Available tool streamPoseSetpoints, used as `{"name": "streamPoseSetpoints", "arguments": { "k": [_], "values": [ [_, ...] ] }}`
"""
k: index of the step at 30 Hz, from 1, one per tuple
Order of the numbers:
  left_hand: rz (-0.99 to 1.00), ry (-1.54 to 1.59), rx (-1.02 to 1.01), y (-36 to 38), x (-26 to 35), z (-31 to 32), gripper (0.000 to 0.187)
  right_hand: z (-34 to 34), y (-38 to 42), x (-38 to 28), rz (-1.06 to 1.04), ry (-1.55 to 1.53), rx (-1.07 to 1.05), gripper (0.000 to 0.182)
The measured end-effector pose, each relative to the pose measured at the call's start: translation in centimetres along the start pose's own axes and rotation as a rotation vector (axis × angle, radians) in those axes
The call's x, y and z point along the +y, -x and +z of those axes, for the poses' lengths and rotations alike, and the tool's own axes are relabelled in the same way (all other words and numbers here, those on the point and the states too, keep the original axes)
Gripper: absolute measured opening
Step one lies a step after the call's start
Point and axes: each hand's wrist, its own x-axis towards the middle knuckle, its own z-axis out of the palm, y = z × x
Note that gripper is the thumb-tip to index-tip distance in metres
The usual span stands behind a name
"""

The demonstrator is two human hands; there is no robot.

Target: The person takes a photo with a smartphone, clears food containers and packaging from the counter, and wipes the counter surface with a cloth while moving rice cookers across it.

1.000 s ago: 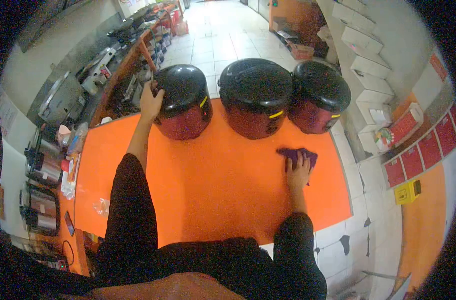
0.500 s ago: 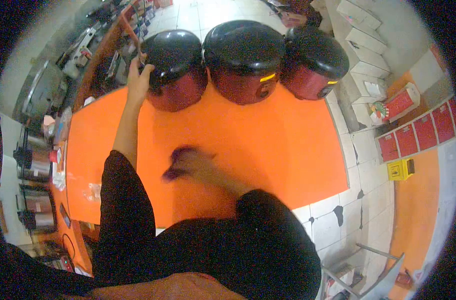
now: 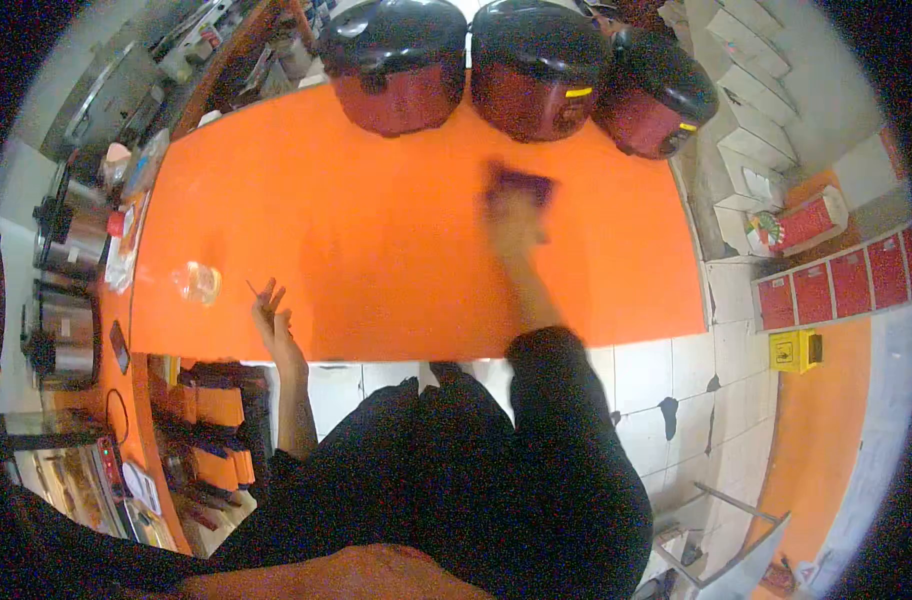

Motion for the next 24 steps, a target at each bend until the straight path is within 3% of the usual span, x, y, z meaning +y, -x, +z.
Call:
{"name": "streamPoseSetpoints", "arguments": {
  "k": [1, 3, 5, 7, 9, 12, 14, 15, 16, 17, 19, 22, 23, 24],
  "values": [
    [-0.01, -0.003, 0.036, 1.6, -0.3, -1.6, 0.05, -14.3, -4.3, -5.1, 0.032, -0.209, -0.075, 0.046],
    [0.064, 0.0, 0.121, 3.7, -1.1, -5.8, 0.049, -28.9, -5.4, -12.4, -0.045, -0.865, -0.358, 0.04],
    [0.114, 0.011, 0.224, 5.6, -2.6, -10.7, 0.047, -35.9, -2.4, -12.6, -0.234, -0.994, -0.176, 0.039],
    [0.08, 0.048, 0.314, 7.8, -3.9, -16.3, 0.043, -38.1, -0.6, -10.0, -0.175, -1.105, 0.007, 0.034],
    [-0.002, -0.002, 0.445, 10.8, -5.1, -21.2, 0.04, -37.5, -3.4, -2.4, -0.137, -1.3, -0.145, 0.029],
    [-0.056, -0.177, 0.668, 16.6, -9.0, -27.1, 0.039, -30.9, -1.0, 9.7, 0.306, -1.208, -0.119, 0.028],
    [-0.158, -0.239, 0.826, 20.5, -10.0, -28.2, 0.038, -16.7, 4.9, 15.2, 0.755, -0.365, -0.238, 0.042],
    [-0.317, -0.336, 0.911, 23.5, -15.1, -31.4, 0.039, -13.5, 4.8, 16.5, 0.947, -0.207, -0.191, 0.045],
    [-0.273, -0.273, 0.928, 26.6, -21.4, -34.9, 0.037, -11.5, 3.4, 17.2, 1.134, -0.046, -0.141, 0.047],
    [-0.436, -0.211, 1.023, 27.5, -18.8, -32.3, 0.033, -10.1, 1.3, 17.4, 1.182, -0.051, -0.192, 0.048],
    [-0.698, -0.443, 0.916, 30.9, -23.2, -33.2, 0.031, -7.5, -3.5, 16.8, 1.271, -0.067, -0.305, 0.049],
    [-0.92, -0.361, 0.807, 32.2, -24.0, -30.6, 0.031, -6.2, -11.2, 14.3, 0.969, -0.459, -0.479, 0.048],
    [-0.961, -0.372, 0.768, 32.0, -24.2, -29.6, 0.031, -5.0, -12.5, 11.9, 0.772, -0.381, -0.443, 0.042],
    [-0.978, -0.394, 0.723, 31.8, -24.4, -28.8, 0.031, -7.7, -14.2, 8.5, 0.739, -0.408, -0.501, 0.043]
  ]
}}
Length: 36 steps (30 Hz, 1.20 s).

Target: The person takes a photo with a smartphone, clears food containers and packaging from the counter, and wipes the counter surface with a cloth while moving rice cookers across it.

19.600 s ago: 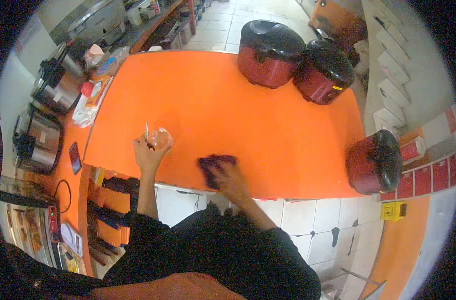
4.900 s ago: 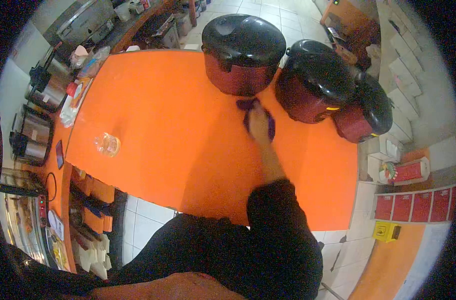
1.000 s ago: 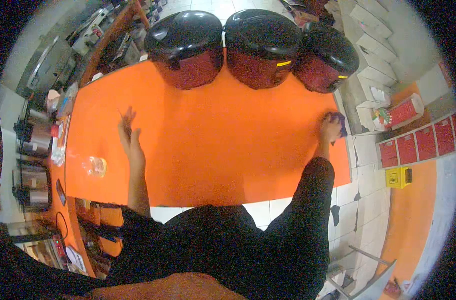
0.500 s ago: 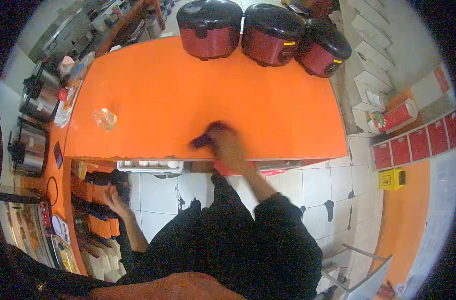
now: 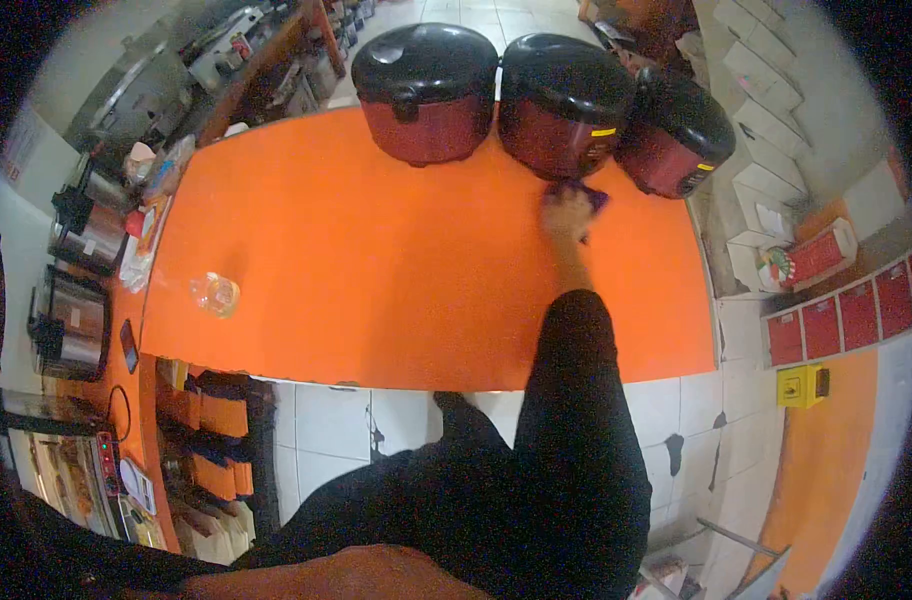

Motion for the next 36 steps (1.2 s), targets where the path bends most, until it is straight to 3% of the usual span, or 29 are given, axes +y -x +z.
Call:
{"name": "streamPoseSetpoints", "arguments": {
  "k": [2, 3, 6, 7, 8, 9, 11, 12, 13, 15, 18, 19, 20, 21, 22, 24, 26, 28, 30, 32, 34, 36],
  "values": [
    [0.103, -0.122, -0.083, -0.2, 0.4, 2.0, 0.031, -1.1, 4.1, -6.6, -0.207, -0.051, -0.002, 0.04],
    [0.259, -0.258, -0.143, 0.7, 1.9, 2.8, 0.031, -2.4, 7.3, -9.6, -0.325, -0.108, -0.051, 0.038],
    [1.135, -0.759, -0.184, -1.0, 3.0, 5.7, 0.031, -8.9, 19.4, -13.8, -0.689, -0.321, -0.386, 0.033],
    [0.564, -0.415, -0.332, -1.1, 4.1, 7.4, 0.032, -10.3, 23.4, -13.6, -0.839, -0.419, -0.472, 0.032],
    [0.037, 0.0, -0.233, -1.0, 5.5, 9.3, 0.033, -9.0, 26.4, -12.3, -1.037, -0.605, -0.385, 0.033],
    [0.045, 0.07, -0.192, -1.0, 5.8, 10.6, 0.034, -8.7, 29.2, -11.3, -1.246, -0.765, -0.295, 0.034],
    [0.056, 0.162, -0.176, -1.0, 7.5, 12.2, 0.035, -7.8, 28.5, -7.6, -1.167, -0.645, -0.301, 0.035],
    [0.055, 0.183, -0.2, -0.7, 8.7, 12.6, 0.036, -11.7, 26.7, -6.0, -1.133, -0.583, -0.303, 0.035],
    [0.049, 0.205, -0.221, -0.1, 9.5, 12.8, 0.037, -16.1, 22.3, -2.9, -1.003, -0.607, -0.5, 0.034],
    [0.056, 0.127, -0.246, 0.1, 9.8, 12.8, 0.036, -4.8, 17.5, 13.4, -0.574, -0.355, 0.08, 0.034],
    [0.054, 0.071, -0.271, -0.5, 8.4, 11.4, 0.034, -2.9, 10.7, 35.6, -0.168, 0.163, 0.297, 0.04],
    [0.033, 0.091, -0.272, -0.8, 7.2, 10.6, 0.034, -2.7, 10.5, 40.0, -0.043, 0.029, 0.451, 0.044],
    [0.002, 0.12, -0.263, -1.0, 5.7, 9.3, 0.033, -6.6, 13.0, 37.3, 0.14, -0.115, 0.335, 0.053],
    [-0.028, 0.164, -0.243, -1.2, 4.2, 7.9, 0.032, -4.1, 13.1, 39.0, -0.134, 0.253, 0.541, 0.053],
    [-0.063, 0.203, -0.218, -1.4, 2.3, 6.3, 0.032, -1.2, 13.9, 40.3, -0.18, 0.617, 0.456, 0.051],
    [-0.142, 0.309, -0.157, -1.6, -1.9, 3.3, 0.031, -4.2, 19.4, 26.1, 0.348, 0.19, 0.442, 0.039],
    [-0.227, 0.439, -0.092, -1.1, -5.8, -0.1, 0.03, -3.0, 23.6, 17.9, 0.086, 0.3, 0.424, 0.041],
    [-0.285, 0.499, -0.032, 0.1, -9.1, -4.1, 0.03, -5.3, 28.0, 7.4, -0.182, 0.112, 0.226, 0.048],
    [-0.313, 0.474, 0.039, 1.1, -12.7, -8.1, 0.03, -5.2, 31.4, -1.3, -0.535, -0.055, 0.22, 0.05],
    [-0.342, 0.484, 0.102, 2.5, -15.5, -12.0, 0.03, -7.6, 35.9, -10.5, -0.681, -0.198, 0.014, 0.049],
    [-0.368, 0.51, 0.162, 3.8, -18.2, -15.3, 0.03, -7.8, 41.0, -18.3, -0.918, -0.303, 0.011, 0.05],
    [-0.412, 0.559, 0.222, 5.4, -20.3, -17.7, 0.03, -8.5, 46.1, -25.0, -1.013, -0.419, -0.152, 0.054]
  ]
}}
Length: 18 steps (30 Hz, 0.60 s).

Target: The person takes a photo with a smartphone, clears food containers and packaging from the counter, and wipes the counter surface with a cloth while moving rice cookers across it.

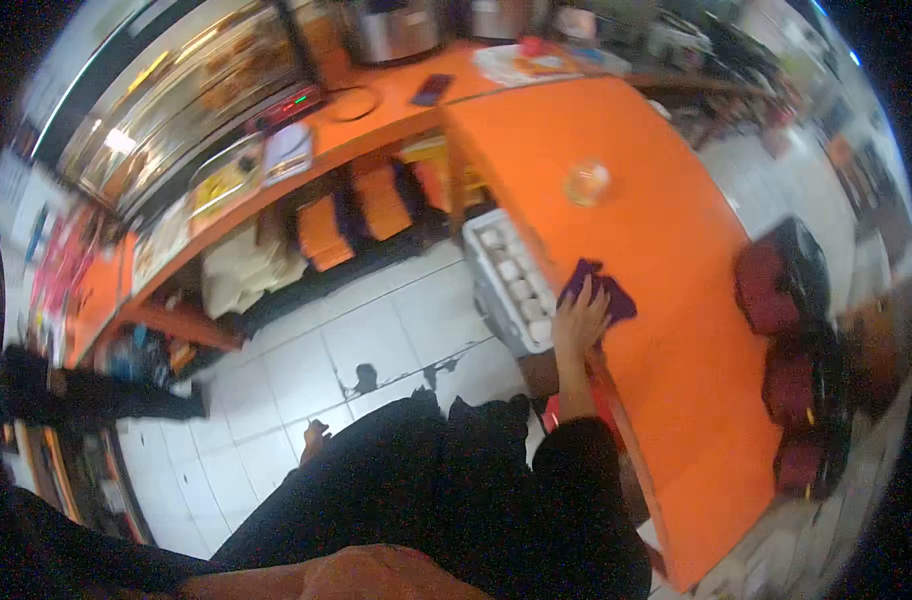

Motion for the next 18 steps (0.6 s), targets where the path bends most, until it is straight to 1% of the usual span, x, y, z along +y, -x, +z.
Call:
{"name": "streamPoseSetpoints", "arguments": {
  "k": [2, 3, 4, 5, 6, 8, 9, 11, 12, 13, 14, 17, 18],
  "values": [
    [-0.081, 0.073, 0.059, 0.5, -0.4, -2.9, 0.031, 4.4, -2.6, -5.6, -0.128, -0.029, 0.029, 0.052],
    [-0.118, 0.119, 0.09, 0.7, -0.3, -3.7, 0.031, 6.3, -3.8, -7.8, -0.183, 0.081, 0.065, 0.055],
    [-0.151, 0.172, 0.125, 1.1, -0.4, -4.6, 0.032, 7.3, -5.0, -10.0, -0.185, 0.131, 0.023, 0.058],
    [-0.144, 0.237, 0.124, 1.3, -0.6, -5.4, 0.033, 8.3, -6.2, -11.6, -0.225, 0.115, 0.024, 0.059],
    [-0.101, 0.231, 0.121, 1.2, -1.1, -6.1, 0.035, 9.0, -7.0, -12.4, -0.246, 0.106, 0.033, 0.061],
    [-0.074, 0.262, 0.14, 0.4, -2.1, -7.0, 0.035, 10.6, -8.8, -14.0, -0.318, 0.078, 0.038, 0.064],
    [-0.115, 0.275, 0.16, 0.1, -2.0, -7.0, 0.035, 11.0, -10.0, -14.1, -0.346, 0.079, 0.043, 0.065],
    [-0.21, 0.324, 0.198, 1.2, -0.5, -7.0, 0.033, 11.9, -13.2, -14.8, -0.358, 0.07, -0.04, 0.068],
    [-0.214, 0.34, 0.198, 0.9, -0.7, -6.9, 0.032, 12.8, -14.3, -15.9, -0.37, 0.061, -0.093, 0.069],
    [-0.216, 0.343, 0.197, 0.1, -0.7, -6.8, 0.032, 13.7, -15.2, -16.7, -0.361, 0.054, -0.05, 0.071],
    [-0.211, 0.335, 0.18, -1.0, -0.4, -6.6, 0.031, 14.6, -16.2, -17.5, -0.376, 0.079, -0.066, 0.07],
    [-0.178, 0.36, 0.132, -4.2, 2.4, -6.1, 0.03, 15.2, -19.2, -21.1, -0.39, 0.159, -0.1, 0.068],
    [-0.171, 0.389, 0.145, -4.8, 2.9, -6.5, 0.03, 16.4, -20.7, -21.7, -0.443, 0.171, -0.103, 0.068]
  ]
}}
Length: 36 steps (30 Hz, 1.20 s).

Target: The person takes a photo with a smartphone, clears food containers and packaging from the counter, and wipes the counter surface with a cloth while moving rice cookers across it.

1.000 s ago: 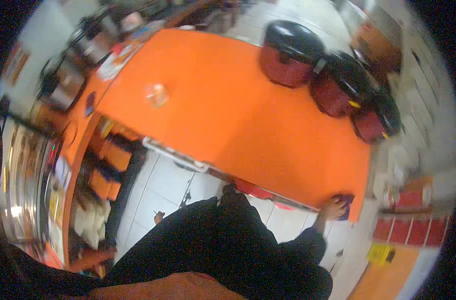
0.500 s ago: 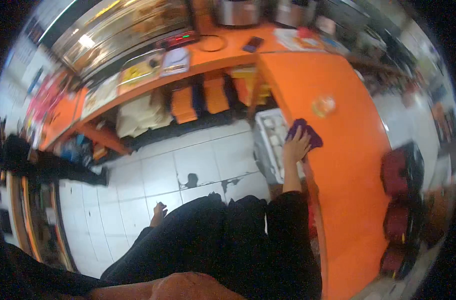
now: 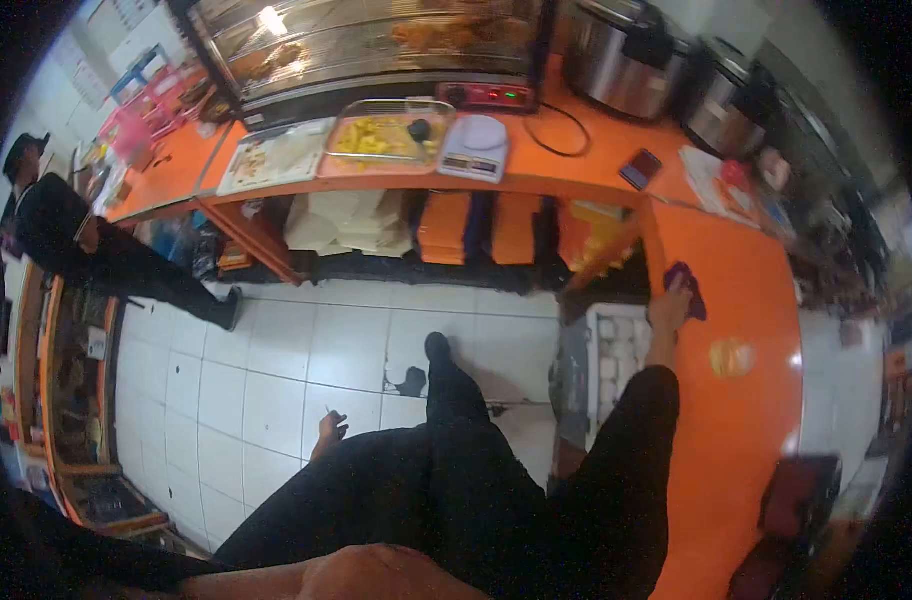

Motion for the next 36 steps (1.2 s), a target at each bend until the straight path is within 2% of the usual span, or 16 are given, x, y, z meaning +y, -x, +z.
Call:
{"name": "streamPoseSetpoints", "arguments": {
  "k": [1, 2, 3, 4, 5, 7, 11, 13, 14, 15, 16, 18, 23, 29, 32, 36],
  "values": [
    [0.053, 0.022, -0.053, -1.6, 0.3, 0.1, 0.03, 1.9, -2.7, 0.3, -0.077, -0.003, 0.003, 0.067],
    [0.025, 0.026, 0.016, -2.5, 1.7, 1.0, 0.029, 4.1, -4.9, 0.0, -0.133, 0.304, -0.067, 0.063],
    [0.036, -0.019, -0.001, -3.5, 3.1, 1.4, 0.026, -3.5, -3.3, -5.4, -0.045, -0.069, -0.064, 0.057],
    [0.046, -0.066, -0.018, -4.3, 5.0, 1.8, 0.024, 3.7, -7.1, -2.8, -0.204, -0.483, 0.171, 0.053],
    [0.021, -0.019, 0.048, -5.0, 6.5, 2.3, 0.025, 5.4, -8.0, -3.9, -0.189, -0.376, 0.31, 0.054],
    [-0.04, 0.024, 0.15, -5.5, 10.2, 3.4, 0.027, 6.6, -10.1, -5.0, -0.175, -0.49, 0.139, 0.053],
    [0.054, 0.041, 0.22, -8.2, 17.3, 3.9, 0.028, 0.7, -14.2, -7.3, 0.074, -0.605, 0.522, 0.051],
    [0.08, -0.032, 0.255, -8.8, 20.5, 3.0, 0.028, 2.0, -18.6, -2.3, 0.245, -0.463, 0.684, 0.051],
    [0.076, -0.061, 0.29, -8.9, 21.8, 2.4, 0.027, 5.4, -21.3, 3.1, 0.182, -0.309, 0.737, 0.047],
    [0.209, -0.473, 0.227, -9.5, 22.5, 0.2, 0.029, 8.8, -23.9, 8.5, 0.13, -0.149, 0.798, 0.042],
    [0.325, -0.875, 0.161, -9.6, 22.1, -1.3, 0.031, 9.3, -25.6, 9.4, 0.106, -0.062, 0.723, 0.042],
    [0.003, -0.089, 0.484, -8.4, 25.0, -0.8, 0.025, 10.1, -28.2, 7.3, 0.098, -0.084, 0.511, 0.042],
    [0.272, 0.021, 0.675, -10.5, 33.1, -2.5, 0.033, 12.9, -32.5, 1.4, -0.025, -0.19, 0.241, 0.043],
    [0.57, -0.204, 0.675, -14.4, 48.6, 0.1, 0.034, 12.0, -30.1, -1.1, -0.167, -0.279, 0.147, 0.044],
    [0.827, -0.404, 0.809, -15.8, 54.8, 2.8, 0.035, 10.1, -25.4, -0.8, -0.239, -0.36, 0.13, 0.046],
    [1.044, -0.629, 0.68, -24.7, 60.7, 0.7, 0.042, 6.9, -15.8, -4.5, -0.219, -0.571, 0.076, 0.048]
  ]
}}
